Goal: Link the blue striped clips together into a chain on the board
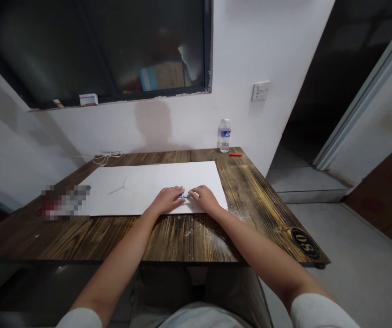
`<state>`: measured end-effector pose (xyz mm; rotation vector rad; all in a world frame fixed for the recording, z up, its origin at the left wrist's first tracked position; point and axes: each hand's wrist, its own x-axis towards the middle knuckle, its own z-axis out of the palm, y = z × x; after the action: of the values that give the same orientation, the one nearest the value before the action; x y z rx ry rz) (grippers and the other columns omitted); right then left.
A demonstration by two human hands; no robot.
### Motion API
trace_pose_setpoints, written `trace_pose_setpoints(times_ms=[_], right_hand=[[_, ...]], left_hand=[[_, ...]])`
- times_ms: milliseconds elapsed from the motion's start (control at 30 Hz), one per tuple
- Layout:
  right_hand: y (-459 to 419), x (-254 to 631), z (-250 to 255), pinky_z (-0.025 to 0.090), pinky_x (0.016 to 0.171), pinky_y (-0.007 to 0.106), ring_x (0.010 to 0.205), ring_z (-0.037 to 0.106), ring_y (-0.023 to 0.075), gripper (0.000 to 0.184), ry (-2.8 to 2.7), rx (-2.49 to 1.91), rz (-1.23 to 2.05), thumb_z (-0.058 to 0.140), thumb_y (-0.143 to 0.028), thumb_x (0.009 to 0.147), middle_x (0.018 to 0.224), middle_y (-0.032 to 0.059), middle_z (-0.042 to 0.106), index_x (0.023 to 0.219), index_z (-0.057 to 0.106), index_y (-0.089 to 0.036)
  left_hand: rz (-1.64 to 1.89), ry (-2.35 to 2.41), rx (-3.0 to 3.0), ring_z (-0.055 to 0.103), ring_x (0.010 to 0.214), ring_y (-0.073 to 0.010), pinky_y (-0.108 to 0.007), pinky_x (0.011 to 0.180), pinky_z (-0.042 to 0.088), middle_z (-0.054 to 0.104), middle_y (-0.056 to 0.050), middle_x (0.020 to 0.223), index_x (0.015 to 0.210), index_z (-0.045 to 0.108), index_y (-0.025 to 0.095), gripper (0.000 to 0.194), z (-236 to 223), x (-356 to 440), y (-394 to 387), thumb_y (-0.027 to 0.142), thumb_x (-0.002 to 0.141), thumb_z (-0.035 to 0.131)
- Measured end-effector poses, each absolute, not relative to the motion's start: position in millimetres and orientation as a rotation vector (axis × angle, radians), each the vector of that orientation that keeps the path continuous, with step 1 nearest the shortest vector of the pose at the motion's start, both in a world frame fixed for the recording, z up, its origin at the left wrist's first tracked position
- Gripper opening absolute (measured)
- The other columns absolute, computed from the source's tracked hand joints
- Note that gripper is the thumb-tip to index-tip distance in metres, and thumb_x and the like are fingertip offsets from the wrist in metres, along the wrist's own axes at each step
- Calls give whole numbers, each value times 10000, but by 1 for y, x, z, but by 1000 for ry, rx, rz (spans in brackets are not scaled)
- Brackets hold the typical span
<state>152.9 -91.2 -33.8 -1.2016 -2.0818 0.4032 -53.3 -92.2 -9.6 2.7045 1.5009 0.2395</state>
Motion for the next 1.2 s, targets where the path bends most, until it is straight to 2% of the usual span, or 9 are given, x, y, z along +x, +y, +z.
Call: trace_pose_setpoints(times_ms=[133, 233, 367, 467, 600, 767, 1000, 1100, 1200], right_hand=[[-90, 151, -39, 373, 1042, 399, 1115, 603, 202, 264, -2305, -937, 338, 484, -316, 944, 1104, 56, 711, 1054, 714, -248], [-92, 151, -39, 333, 1076, 449, 1221, 539, 226, 269, -2401, -908, 280, 496, -347, 939, 1192, 59, 674, 1090, 703, -265], [-97, 152, -36, 307, 1054, 568, 1338, 398, 309, 337, -2465, -1119, 226, 508, -400, 927, 1334, 67, 578, 1220, 629, -287], [-100, 152, -35, 283, 1052, 601, 1357, 361, 326, 371, -2489, -1218, 208, 493, -399, 933, 1384, 73, 531, 1278, 575, -291], [-102, 152, -32, 288, 1046, 599, 1349, 363, 331, 338, -2447, -1316, 161, 517, -372, 922, 1387, 92, 524, 1228, 597, -254], [-104, 152, -30, 307, 1027, 604, 1341, 378, 328, 304, -2469, -1204, 179, 533, -379, 915, 1369, 70, 544, 1186, 624, -274], [-101, 152, -36, 299, 1021, 605, 1322, 408, 322, 289, -2472, -1124, 184, 508, -342, 930, 1361, 70, 552, 1189, 631, -301], [-99, 153, -36, 334, 997, 556, 1273, 457, 298, 232, -2430, -1191, 183, 488, -291, 935, 1319, 67, 585, 1078, 670, -280], [-100, 152, -33, 366, 961, 465, 1193, 507, 264, 186, -2438, -1179, 164, 503, -282, 925, 1252, 69, 625, 991, 674, -246]], left_hand=[[156, 1865, 2585, 343, 1368, -300, -480, 1072, 285, 433, -125, 1459, 1332, 508, 217, 557, -10, -63, -89, 563, 905, 424], [182, 1916, 2547, 271, 1399, -325, -492, 1078, 268, 363, -139, 1501, 1364, 478, 200, 590, -9, -67, -88, 565, 904, 418], [177, 1444, 2711, 235, 1424, -246, -421, 1110, 242, 333, -31, 1530, 1408, 423, 305, 516, -7, -61, -90, 516, 939, 373], [82, 1296, 2752, 312, 1393, -215, -399, 1095, 270, 391, -31, 1498, 1435, 372, 314, 529, -5, -56, -93, 503, 941, 381], [74, 1561, 2728, 390, 1344, -253, -421, 1039, 338, 439, -35, 1466, 1372, 467, 304, 496, -1, -62, -95, 506, 922, 421], [160, 1892, 2614, 512, 1221, -268, -418, 1013, 360, 604, -68, 1298, 1106, 682, 255, 374, 4, -70, -94, 466, 923, 433], [138, 1311, 2759, 413, 1328, -229, -357, 1048, 340, 471, -37, 1442, 1355, 504, 284, 502, 3, -59, -97, 461, 885, 506], [137, 1567, 2683, 523, 1217, -262, -392, 981, 382, 587, -48, 1321, 1214, 620, 307, 379, 5, -59, -98, 462, 902, 471], [139, 1845, 2589, 572, 1128, -289, -419, 953, 390, 665, -96, 1161, 1037, 698, 250, 342, 9, -64, -98, 456, 906, 458]])
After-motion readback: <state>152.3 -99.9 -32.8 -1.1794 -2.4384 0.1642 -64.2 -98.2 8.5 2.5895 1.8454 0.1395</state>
